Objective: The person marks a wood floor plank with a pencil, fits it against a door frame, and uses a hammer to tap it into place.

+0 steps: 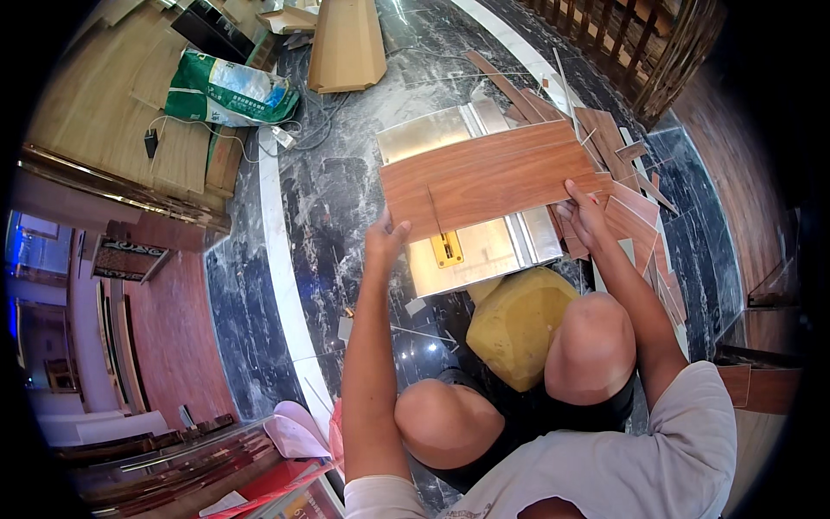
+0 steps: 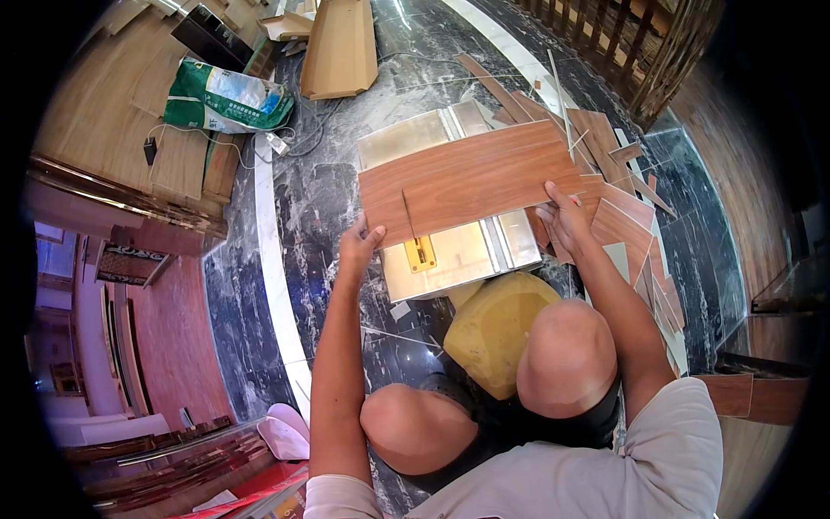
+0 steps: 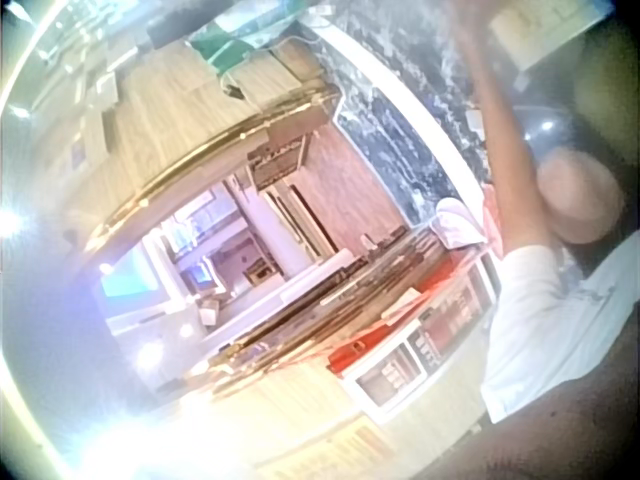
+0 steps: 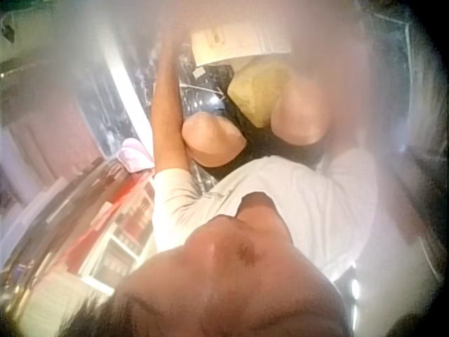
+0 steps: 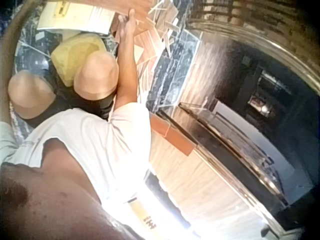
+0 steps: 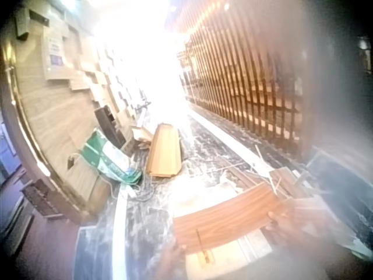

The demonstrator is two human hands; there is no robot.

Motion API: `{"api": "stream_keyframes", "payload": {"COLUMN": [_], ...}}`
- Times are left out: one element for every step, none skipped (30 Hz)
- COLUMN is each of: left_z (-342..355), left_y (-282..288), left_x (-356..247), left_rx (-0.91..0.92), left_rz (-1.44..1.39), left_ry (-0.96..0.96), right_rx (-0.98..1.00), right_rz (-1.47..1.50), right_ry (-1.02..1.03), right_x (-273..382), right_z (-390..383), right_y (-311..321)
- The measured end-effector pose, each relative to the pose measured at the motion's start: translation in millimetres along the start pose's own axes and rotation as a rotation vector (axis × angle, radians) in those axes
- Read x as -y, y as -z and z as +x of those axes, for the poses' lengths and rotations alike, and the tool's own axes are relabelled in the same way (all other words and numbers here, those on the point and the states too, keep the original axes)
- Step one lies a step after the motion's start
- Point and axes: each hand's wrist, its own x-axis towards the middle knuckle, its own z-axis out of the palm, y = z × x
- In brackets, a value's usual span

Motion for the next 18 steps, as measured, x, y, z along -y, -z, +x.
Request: {"api": "stream_keyframes", "payload": {"left_z": [-1,-2,-3,-3,-4,-5,-6,-6,-6,-6,-5,-5,-4,-3,-3,-1,3,13], "left_y": [1,0,-1,-1,-2,-2,-3,-2,-2,-3,-1,0,1,0,-4,-5,-9,-5], "left_x": [1,0,-1,-2,-2,-2,-3,-1,1,2,6,10,14,14,10,4,0,1], "left_rx": [0.004,0.01,0.016,0.019,0.022,0.026,0.031,0.03,0.029,0.025,0.013,0.002,-0.014,-0.035,-0.053,-0.076,-0.098,-0.111], "left_rz": [-0.005,-0.002,0.001,0.014,0.018,0.022,0.018,0.011,0.003,-0.013,-0.02,-0.027,-0.031,-0.016,-0.008,0.022,0.046,0.081], "left_ry": [0.011,0.016,0.02,0.019,0.019,0.019,0.021,0.015,0.009,-0.005,-0.022,-0.04,-0.062,-0.045,-0.029,0.024,0.077,0.108], "right_rx": [-0.007,-0.017,-0.027,-0.015,-0.004,0.007,-0.002,-0.009,-0.017,-0.022,-0.024,-0.026,-0.035,-0.047,-0.062,-0.08,-0.1,-0.111], "right_rz": [-0.002,-0.004,-0.006,-0.005,-0.004,-0.003,0.0,0.005,0.009,0.01,0.013,0.016,0.017,0.015,0.007,0.008,0.004,0.006], "right_ry": [0.001,0.004,0.006,0.003,0.001,-0.002,0.006,0.012,0.019,0.018,0.013,0.01,0.009,0.009,0.012,0.013,0.015,0.017], "right_x": [0,0,1,1,2,3,3,2,1,2,1,2,4,9,13,18,26,33], "right_z": [-2,-3,-3,-4,-4,-4,-4,-4,-5,-6,-7,-10,-13,-18,-23,-28,-31,-33], "right_y": [-2,-1,0,1,3,5,7,7,8,10,10,11,14,19,32,47,69,85]}}
